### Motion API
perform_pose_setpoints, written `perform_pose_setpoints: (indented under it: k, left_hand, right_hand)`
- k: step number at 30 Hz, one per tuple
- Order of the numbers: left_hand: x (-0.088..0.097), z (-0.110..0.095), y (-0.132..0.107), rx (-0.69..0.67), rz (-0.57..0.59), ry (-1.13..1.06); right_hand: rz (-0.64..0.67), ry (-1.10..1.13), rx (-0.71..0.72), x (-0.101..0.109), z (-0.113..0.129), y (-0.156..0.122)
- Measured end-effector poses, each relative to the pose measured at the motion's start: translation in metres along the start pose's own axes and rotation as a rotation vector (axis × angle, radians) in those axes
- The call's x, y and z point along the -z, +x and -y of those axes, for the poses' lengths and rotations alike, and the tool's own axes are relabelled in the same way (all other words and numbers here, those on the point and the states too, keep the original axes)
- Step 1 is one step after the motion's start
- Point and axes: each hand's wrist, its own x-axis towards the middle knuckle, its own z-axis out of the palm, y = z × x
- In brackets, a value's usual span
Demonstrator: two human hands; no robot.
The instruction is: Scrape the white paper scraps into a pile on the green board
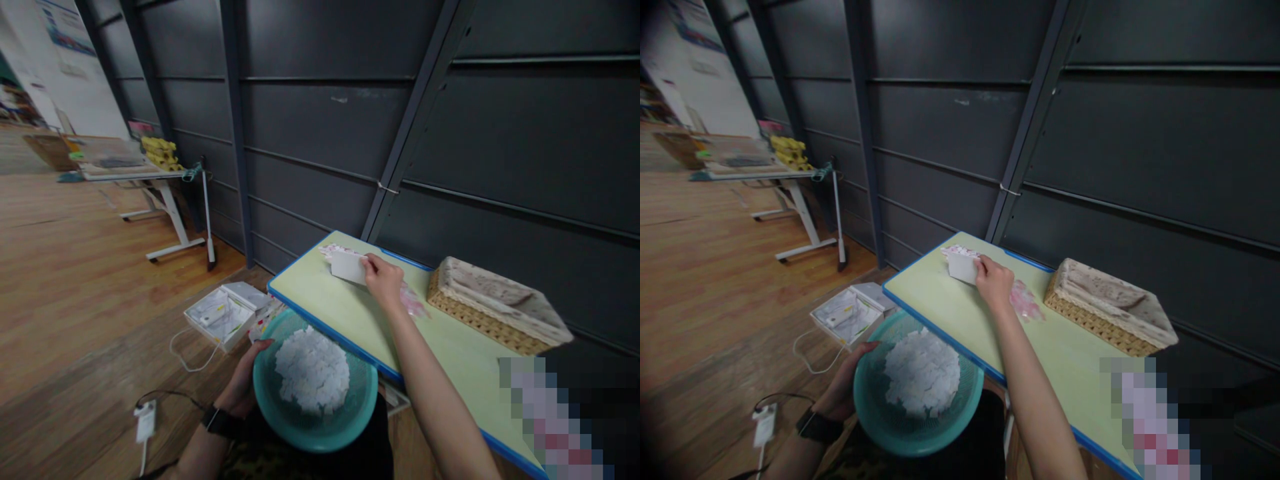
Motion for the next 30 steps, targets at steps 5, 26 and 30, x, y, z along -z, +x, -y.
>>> perform_pose_setpoints:
  k: [5, 26, 30]
  left_hand:
    - [0.0000, 0.0006, -0.0004, 0.001, 0.002, 0.005]
    - [0.0062, 0.0043, 0.0049, -0.011, 0.070, 0.017]
    - [0.0077, 0.0045, 0.0065, 0.016, 0.048, 0.033]
  right_hand:
    - [0.030, 0.047, 0.026, -0.0045, 0.0008, -0.0019]
    - [0.057, 0.067, -0.020, -0.0056, -0.0009, -0.0005]
    - [0.043, 0.083, -0.037, -0.0057, -0.0020, -0.0003]
